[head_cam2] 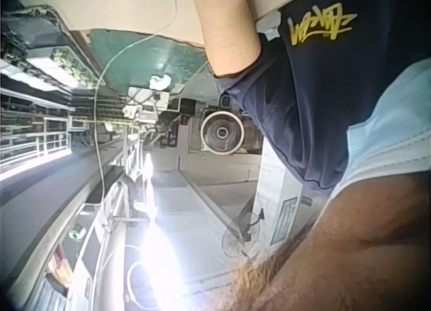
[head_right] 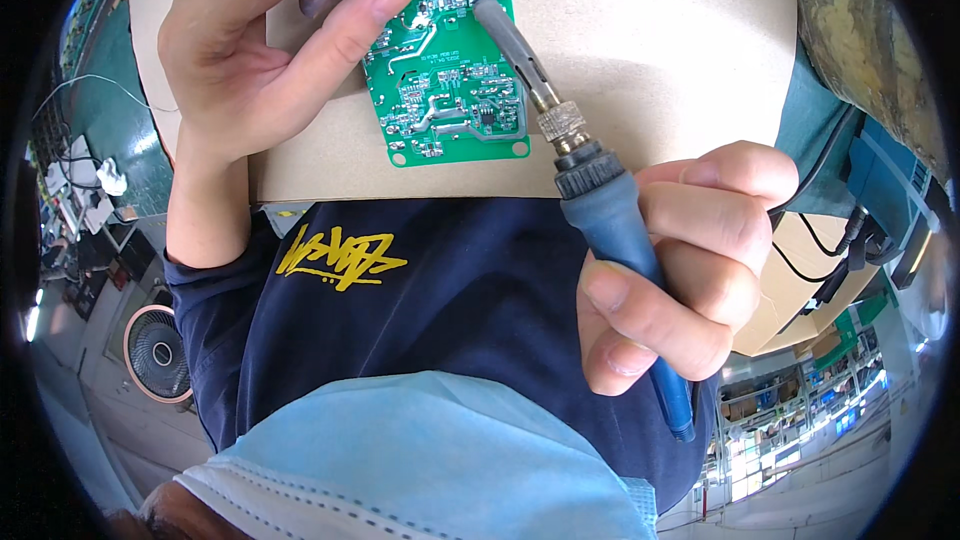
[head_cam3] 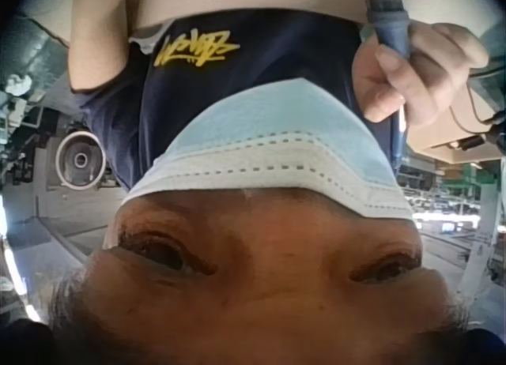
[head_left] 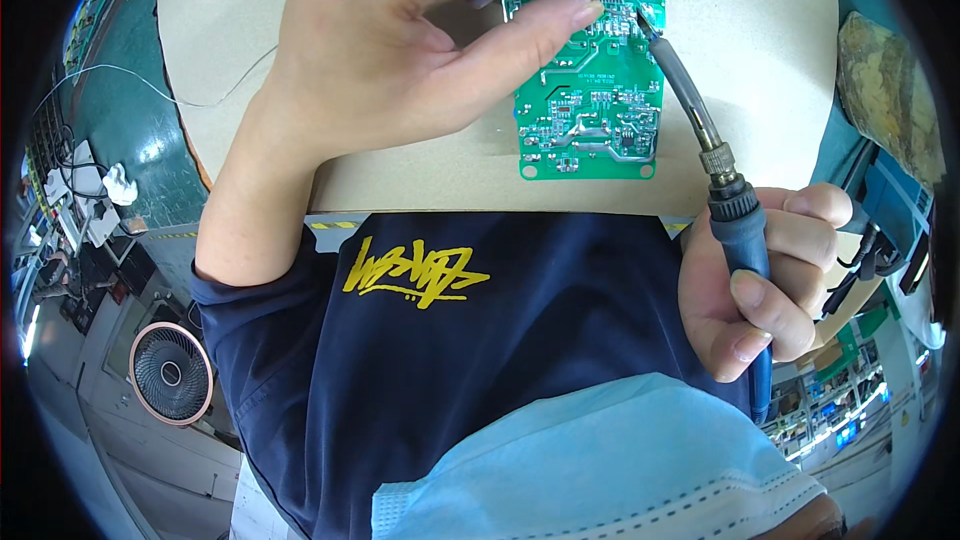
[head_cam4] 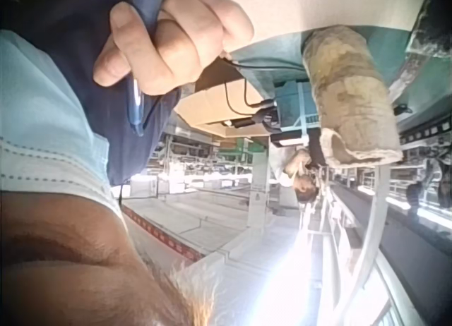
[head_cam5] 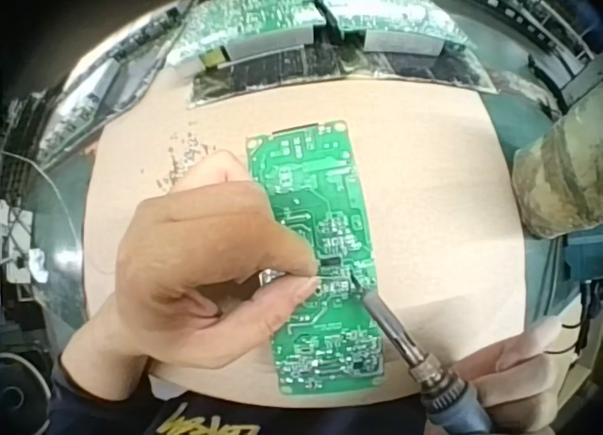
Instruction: Soldering electronic components onto a printed circuit board (PCB) at a manual assembly station.
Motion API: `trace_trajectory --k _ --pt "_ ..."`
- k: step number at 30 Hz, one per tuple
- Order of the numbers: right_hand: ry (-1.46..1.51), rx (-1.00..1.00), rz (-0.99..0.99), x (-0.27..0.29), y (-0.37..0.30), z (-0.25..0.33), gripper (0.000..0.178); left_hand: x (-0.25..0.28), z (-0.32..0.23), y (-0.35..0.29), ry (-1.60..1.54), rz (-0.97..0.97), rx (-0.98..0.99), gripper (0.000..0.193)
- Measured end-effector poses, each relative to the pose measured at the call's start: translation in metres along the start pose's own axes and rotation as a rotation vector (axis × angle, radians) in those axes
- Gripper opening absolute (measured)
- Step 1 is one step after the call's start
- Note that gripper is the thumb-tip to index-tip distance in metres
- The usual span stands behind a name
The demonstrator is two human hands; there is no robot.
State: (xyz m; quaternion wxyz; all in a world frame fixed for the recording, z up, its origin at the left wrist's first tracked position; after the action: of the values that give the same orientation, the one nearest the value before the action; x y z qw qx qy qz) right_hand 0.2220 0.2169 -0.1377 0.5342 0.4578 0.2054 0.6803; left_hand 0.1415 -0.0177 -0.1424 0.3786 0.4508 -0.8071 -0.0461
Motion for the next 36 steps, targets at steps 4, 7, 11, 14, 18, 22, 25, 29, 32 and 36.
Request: trace_trajectory --k 4,7,11,14,18,22,25,29,32,36 --pt "-0.019 0.000 0.048 -0.001 0.003 0.001 0.034 0.000 0.001 0.001 0.029 0.048 0.006 0.011" --pt "-0.034 0.011 0.072 -0.002 0.004 0.001 0.034 -0.001 0.001 0.002 0.088 0.082 -0.007 0.011" --pt "-0.056 0.020 0.098 -0.004 0.005 0.005 0.035 0.001 0.002 0.001 0.029 0.031 -0.008 0.011" --pt "-0.071 0.012 0.109 -0.005 0.006 0.007 0.036 0.000 0.001 0.000 0.013 0.006 -0.028 0.012" --pt "-0.081 0.023 0.071 -0.004 0.004 0.007 0.036 -0.002 0.004 -0.001 -0.009 -0.005 -0.029 0.013" --pt "-0.084 0.019 -0.055 0.001 -0.003 0.006 0.037 0.001 0.002 0.002 0.011 0.035 -0.001 0.012" --pt "-0.048 0.030 -0.022 0.001 -0.002 0.004 0.039 0.002 -0.005 0.008 0.046 0.106 0.040 0.010" --pt "0.101 0.027 0.065 0.002 0.009 -0.010 0.048 0.008 -0.012 0.011 -0.024 -0.087 0.129 0.006" --pt "0.260 -0.245 0.142 -0.012 0.011 -0.027 0.060 0.015 -0.013 0.011 0.007 -0.259 0.210 0.014" --pt "0.071 -0.410 0.288 -0.028 0.012 -0.036 0.066 0.022 -0.018 0.007 0.304 0.039 0.383 0.014"
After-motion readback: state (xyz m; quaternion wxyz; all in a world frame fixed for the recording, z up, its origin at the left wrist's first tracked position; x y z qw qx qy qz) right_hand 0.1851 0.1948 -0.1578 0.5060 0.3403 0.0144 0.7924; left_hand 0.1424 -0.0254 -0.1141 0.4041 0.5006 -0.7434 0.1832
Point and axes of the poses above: each hand's wrist, its own y-axis towards the middle knuckle, its own x-axis out of the back of the hand, z = x × y, the point moved 6 cm from there along y, towards the middle knuckle, and after that the axes turned 14 degrees about z, right-handed, at the moved point
